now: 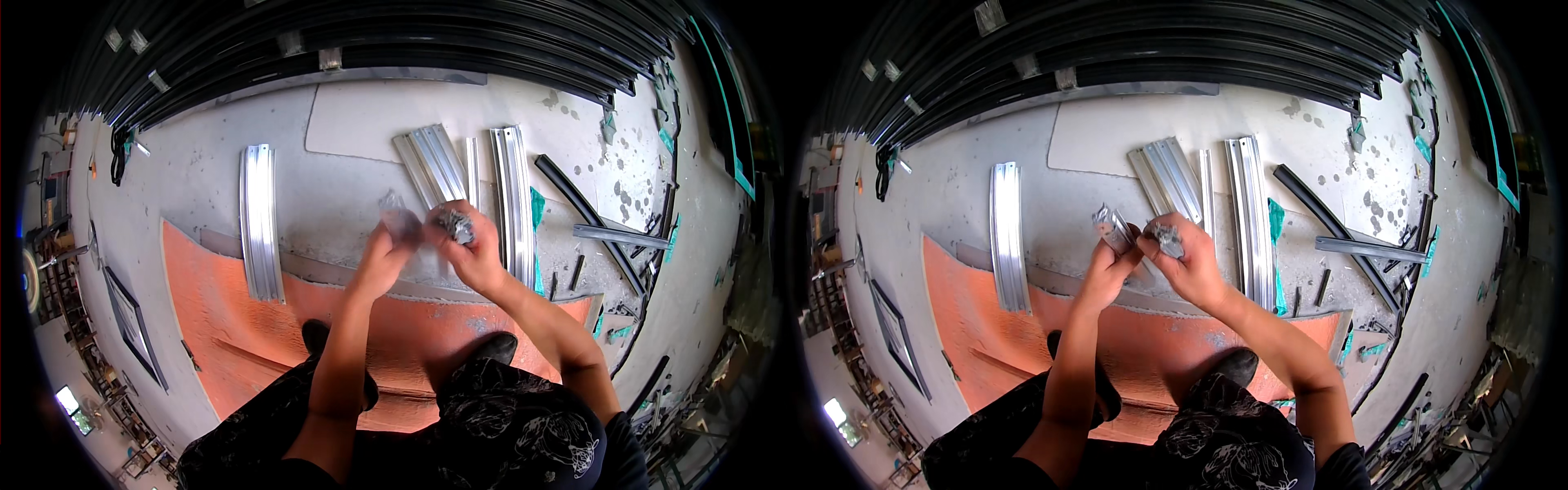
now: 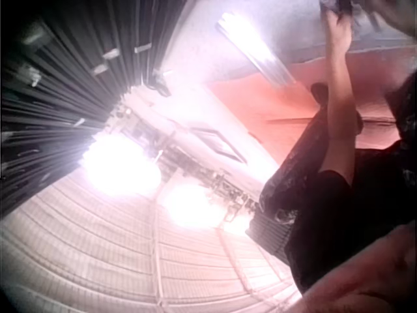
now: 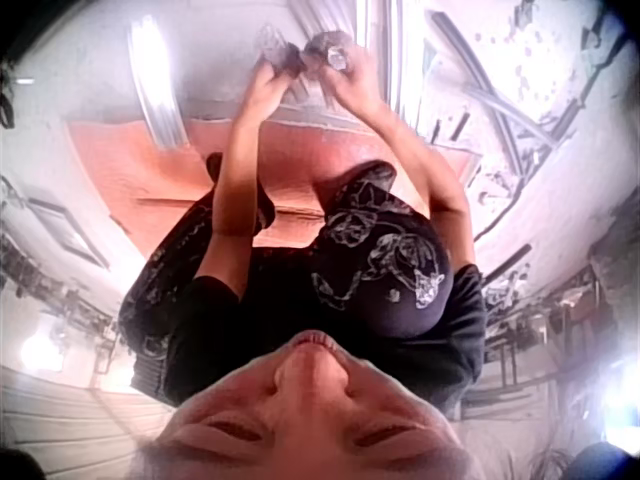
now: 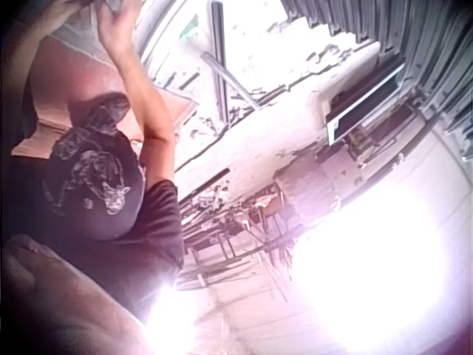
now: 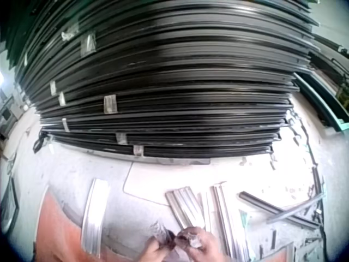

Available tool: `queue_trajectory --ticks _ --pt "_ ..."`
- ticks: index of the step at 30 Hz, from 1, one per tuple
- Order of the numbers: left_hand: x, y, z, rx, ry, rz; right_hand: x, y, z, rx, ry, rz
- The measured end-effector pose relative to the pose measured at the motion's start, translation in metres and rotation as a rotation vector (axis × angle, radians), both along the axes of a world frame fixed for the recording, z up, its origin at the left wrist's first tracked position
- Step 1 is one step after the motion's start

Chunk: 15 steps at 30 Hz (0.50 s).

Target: The person picks up a stack of metal profiles, walks through the facility to a work area, and then organizes the individual profiles on a flat surface by arranging them into rows.

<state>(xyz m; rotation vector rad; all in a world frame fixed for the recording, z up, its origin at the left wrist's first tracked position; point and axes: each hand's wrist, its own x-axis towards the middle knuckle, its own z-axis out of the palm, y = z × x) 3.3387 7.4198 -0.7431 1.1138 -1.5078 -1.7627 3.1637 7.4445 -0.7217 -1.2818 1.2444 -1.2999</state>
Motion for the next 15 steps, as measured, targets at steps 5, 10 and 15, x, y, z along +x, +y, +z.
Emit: queue_trajectory --ticks 5,10,15 --pt "0.005 0.013 0.010 0.216 0.130 0.063 -0.001 -0.021 0.025 0.316 -0.096 0.049" --pt "0.001 0.014 0.023 0.382 0.256 -0.001 -0.005 -0.026 0.034 0.542 -0.503 0.167" --pt "-0.004 0.017 0.014 0.546 0.274 0.216 -0.024 -0.043 0.023 0.616 -0.202 0.020"
